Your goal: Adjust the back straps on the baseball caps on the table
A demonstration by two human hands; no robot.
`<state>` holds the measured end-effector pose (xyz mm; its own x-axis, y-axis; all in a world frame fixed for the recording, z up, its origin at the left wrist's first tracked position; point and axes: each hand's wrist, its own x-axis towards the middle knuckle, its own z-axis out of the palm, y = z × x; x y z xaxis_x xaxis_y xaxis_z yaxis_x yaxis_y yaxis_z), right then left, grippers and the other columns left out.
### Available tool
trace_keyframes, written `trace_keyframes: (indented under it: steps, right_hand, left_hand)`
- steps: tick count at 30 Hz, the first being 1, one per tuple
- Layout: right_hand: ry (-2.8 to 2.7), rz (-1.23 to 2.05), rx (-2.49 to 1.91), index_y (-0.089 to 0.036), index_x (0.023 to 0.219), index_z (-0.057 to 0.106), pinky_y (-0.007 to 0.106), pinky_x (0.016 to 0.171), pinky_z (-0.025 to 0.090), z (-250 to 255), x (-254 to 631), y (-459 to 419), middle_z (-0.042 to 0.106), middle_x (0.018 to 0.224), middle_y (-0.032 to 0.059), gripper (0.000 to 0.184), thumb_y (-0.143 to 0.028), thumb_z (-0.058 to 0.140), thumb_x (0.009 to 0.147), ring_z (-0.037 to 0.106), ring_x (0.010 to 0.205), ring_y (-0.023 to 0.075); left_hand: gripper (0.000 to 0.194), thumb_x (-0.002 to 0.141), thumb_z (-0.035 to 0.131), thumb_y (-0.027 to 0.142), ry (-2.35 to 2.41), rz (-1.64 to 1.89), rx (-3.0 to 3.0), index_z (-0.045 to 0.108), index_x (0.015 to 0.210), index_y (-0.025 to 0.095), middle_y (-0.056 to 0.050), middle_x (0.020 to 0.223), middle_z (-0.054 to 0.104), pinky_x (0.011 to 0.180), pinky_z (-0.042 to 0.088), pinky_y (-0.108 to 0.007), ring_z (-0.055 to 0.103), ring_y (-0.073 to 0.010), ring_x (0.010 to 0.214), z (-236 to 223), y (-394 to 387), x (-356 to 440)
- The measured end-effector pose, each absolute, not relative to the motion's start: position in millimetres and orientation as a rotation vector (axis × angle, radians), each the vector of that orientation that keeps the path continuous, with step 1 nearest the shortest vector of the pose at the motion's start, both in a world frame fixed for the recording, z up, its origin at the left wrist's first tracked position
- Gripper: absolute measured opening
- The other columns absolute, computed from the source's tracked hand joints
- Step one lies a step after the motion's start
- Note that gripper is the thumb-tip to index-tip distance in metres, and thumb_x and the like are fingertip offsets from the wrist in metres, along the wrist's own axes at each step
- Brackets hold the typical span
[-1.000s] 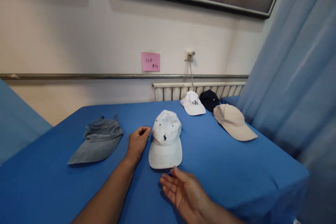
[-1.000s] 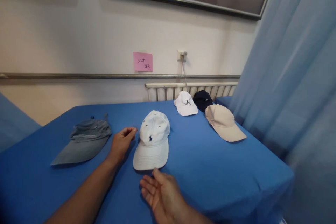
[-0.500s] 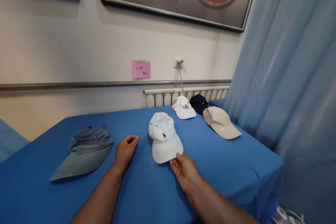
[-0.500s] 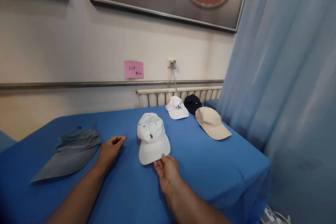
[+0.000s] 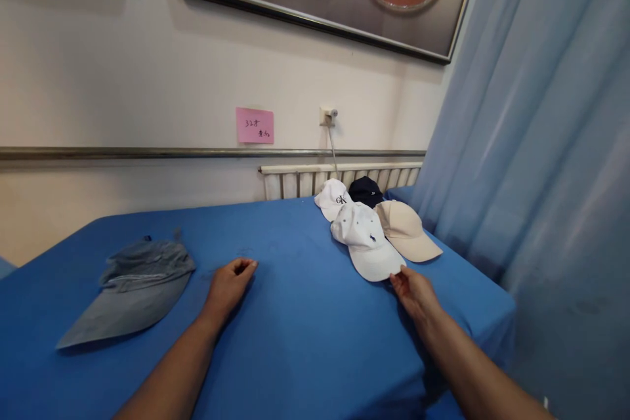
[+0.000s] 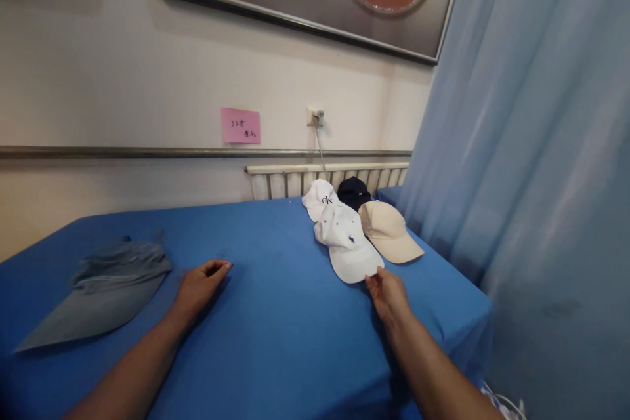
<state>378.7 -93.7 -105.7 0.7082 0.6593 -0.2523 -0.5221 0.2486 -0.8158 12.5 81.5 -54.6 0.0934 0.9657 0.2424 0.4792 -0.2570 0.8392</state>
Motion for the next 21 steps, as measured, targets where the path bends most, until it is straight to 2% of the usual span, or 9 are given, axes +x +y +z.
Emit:
trace_keyframes:
  steps: [8, 13, 16, 21]
  right_hand:
    - [-0.151, 0.8, -1.027, -0.02, 0.076, 0.065, 0.029, 0.061, 0.055, -111.2, 384.6, -106.9, 0.073, 0.084, 0.0061, 0.007, -0.023, 0.067, 0.071, 0.068, 0.074, 0.0203]
    - [-0.193, 0.751, -1.069, -0.023, 0.076, 0.065, 0.031, 0.065, 0.056, -115.8, 391.2, -123.2, 0.074, 0.086, 0.0061, 0.007, -0.028, 0.067, 0.071, 0.07, 0.081, 0.0228]
    - [-0.174, 0.77, -1.039, -0.023, 0.077, 0.065, 0.031, 0.066, 0.057, -113.1, 393.5, -119.7, 0.074, 0.085, 0.0054, 0.006, -0.025, 0.067, 0.072, 0.07, 0.082, 0.0219]
    - [-0.129, 0.821, -1.018, -0.019, 0.077, 0.065, 0.029, 0.065, 0.059, -110.0, 392.2, -107.8, 0.072, 0.079, 0.0069, 0.004, -0.017, 0.066, 0.073, 0.069, 0.071, 0.0189]
  left_hand:
    - [0.034, 0.068, 0.061, 0.055, 1.409, 1.008, 1.874, 0.068, 0.069, 0.021, -0.001, 0.063, 0.065, 0.057, 0.044, -0.028, 0.06, -0.0209, 0.063, -59.9, 85.8, 8.9]
    - [0.035, 0.066, 0.062, 0.055, 1.418, 0.999, 1.882, 0.069, 0.069, 0.021, -0.003, 0.066, 0.069, 0.059, 0.045, -0.029, 0.062, -0.0229, 0.065, -56.0, 83.6, 10.8]
    - [0.036, 0.066, 0.061, 0.055, 1.424, 0.974, 1.884, 0.069, 0.07, 0.021, -0.003, 0.066, 0.069, 0.058, 0.045, -0.029, 0.063, -0.0234, 0.065, -54.0, 82.9, 11.7]
    - [0.036, 0.066, 0.06, 0.055, 1.431, 0.971, 1.904, 0.07, 0.07, 0.021, -0.004, 0.069, 0.071, 0.061, 0.047, -0.03, 0.065, -0.0247, 0.069, -55.6, 86.1, 9.8]
